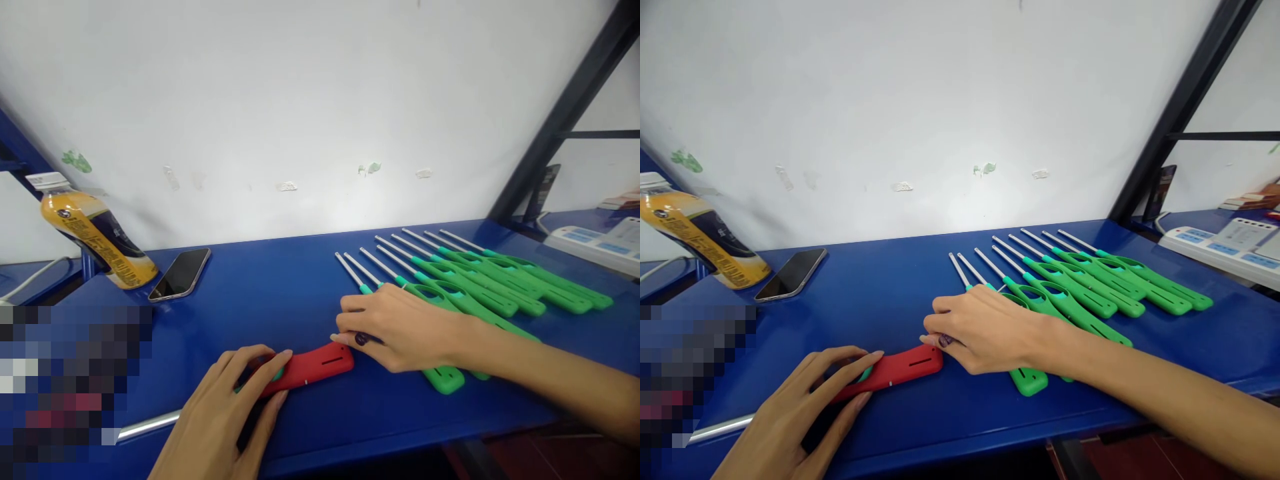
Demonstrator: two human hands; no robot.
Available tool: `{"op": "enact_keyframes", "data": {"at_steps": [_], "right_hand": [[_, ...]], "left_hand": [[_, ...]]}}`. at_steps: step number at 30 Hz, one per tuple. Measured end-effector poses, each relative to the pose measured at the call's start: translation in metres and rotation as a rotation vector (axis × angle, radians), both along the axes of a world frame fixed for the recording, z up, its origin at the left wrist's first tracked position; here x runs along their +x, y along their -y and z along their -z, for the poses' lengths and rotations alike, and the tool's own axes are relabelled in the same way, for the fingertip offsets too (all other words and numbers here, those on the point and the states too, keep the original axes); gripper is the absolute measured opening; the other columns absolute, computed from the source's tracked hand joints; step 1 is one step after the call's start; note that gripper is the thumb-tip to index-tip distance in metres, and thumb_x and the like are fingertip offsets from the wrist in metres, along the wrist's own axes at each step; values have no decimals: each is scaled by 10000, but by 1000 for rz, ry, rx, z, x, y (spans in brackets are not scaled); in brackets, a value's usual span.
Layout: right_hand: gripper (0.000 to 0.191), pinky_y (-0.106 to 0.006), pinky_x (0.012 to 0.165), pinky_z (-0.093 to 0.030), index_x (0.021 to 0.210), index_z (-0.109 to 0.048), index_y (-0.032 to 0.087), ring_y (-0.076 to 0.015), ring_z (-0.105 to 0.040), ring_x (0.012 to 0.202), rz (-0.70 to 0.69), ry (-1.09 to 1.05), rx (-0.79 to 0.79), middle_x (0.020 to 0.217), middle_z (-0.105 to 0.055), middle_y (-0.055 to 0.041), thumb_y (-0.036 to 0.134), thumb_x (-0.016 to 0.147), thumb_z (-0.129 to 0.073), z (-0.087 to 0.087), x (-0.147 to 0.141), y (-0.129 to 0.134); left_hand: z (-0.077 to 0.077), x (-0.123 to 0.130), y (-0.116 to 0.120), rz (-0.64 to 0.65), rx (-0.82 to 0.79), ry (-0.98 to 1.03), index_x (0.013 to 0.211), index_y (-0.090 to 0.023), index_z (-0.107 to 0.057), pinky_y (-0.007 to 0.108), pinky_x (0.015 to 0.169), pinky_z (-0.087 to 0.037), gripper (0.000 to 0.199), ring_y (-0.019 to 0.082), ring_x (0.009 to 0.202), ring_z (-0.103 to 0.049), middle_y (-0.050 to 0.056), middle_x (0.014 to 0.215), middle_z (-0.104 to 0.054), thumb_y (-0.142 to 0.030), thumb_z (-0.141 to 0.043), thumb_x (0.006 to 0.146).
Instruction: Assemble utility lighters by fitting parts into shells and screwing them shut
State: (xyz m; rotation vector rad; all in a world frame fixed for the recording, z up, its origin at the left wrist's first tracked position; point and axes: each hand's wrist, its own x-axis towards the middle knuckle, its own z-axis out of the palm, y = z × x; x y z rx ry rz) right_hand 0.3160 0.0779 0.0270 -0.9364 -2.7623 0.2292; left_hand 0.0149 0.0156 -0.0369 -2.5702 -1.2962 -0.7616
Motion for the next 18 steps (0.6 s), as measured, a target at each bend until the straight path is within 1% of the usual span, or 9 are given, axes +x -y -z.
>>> {"op": "enact_keyframes", "data": {"at_steps": [2, 4, 7, 9, 12, 18], "right_hand": [[334, -327, 553, -171, 810, -593, 205, -129, -308, 568, -18, 18, -11, 802, -529, 23, 319, 1108, -496, 1, -1, -1], [343, -322, 565, -198, 800, -579, 208, -130, -370, 594, -35, 25, -33, 797, -532, 24, 320, 1113, -495, 1, -1, -3], [345, -314, 593, -248, 795, -573, 209, -130, -455, 645, -59, 20, -65, 798, -549, 26, 313, 1116, -502, 2, -1, -5], [343, -307, 611, -275, 791, -574, 209, -127, -486, 667, -70, 12, -81, 801, -558, 27, 304, 1114, -510, 3, -1, -5], [340, -304, 615, -284, 789, -579, 207, -125, -488, 667, -69, 0, -90, 799, -558, 27, 292, 1112, -515, 3, -2, -5], [353, -304, 576, -237, 780, -558, 209, -120, -419, 626, -47, -14, -69, 783, -513, 36, 303, 1116, -500, 8, -6, -6]], "left_hand": [[1, 0, 0, 1, 0, -13, 1448, -361, -573, 433, 905, -693, 361, 248, 1079, -763, 35, 1273, -714, -427, -522, 1096], [1, -1, 0, 2, -5, -26, 1452, -360, -570, 444, 904, -695, 367, 255, 1086, -763, 38, 1277, -716, -428, -525, 1094], [1, -1, 0, 7, -6, -22, 1454, -355, -573, 431, 909, -692, 368, 252, 1094, -758, 42, 1282, -715, -422, -527, 1095], [0, -1, 0, 15, -7, -9, 1452, -354, -576, 418, 907, -690, 366, 247, 1086, -756, 42, 1277, -716, -419, -527, 1095], [-1, -1, 0, 21, -15, 3, 1451, -354, -579, 411, 906, -688, 365, 244, 1080, -752, 40, 1274, -716, -408, -529, 1093], [1, -3, 1, 17, -44, -11, 1486, -355, -555, 401, 938, -675, 399, 241, 1126, -732, 41, 1310, -699, -408, -540, 1091]]}}
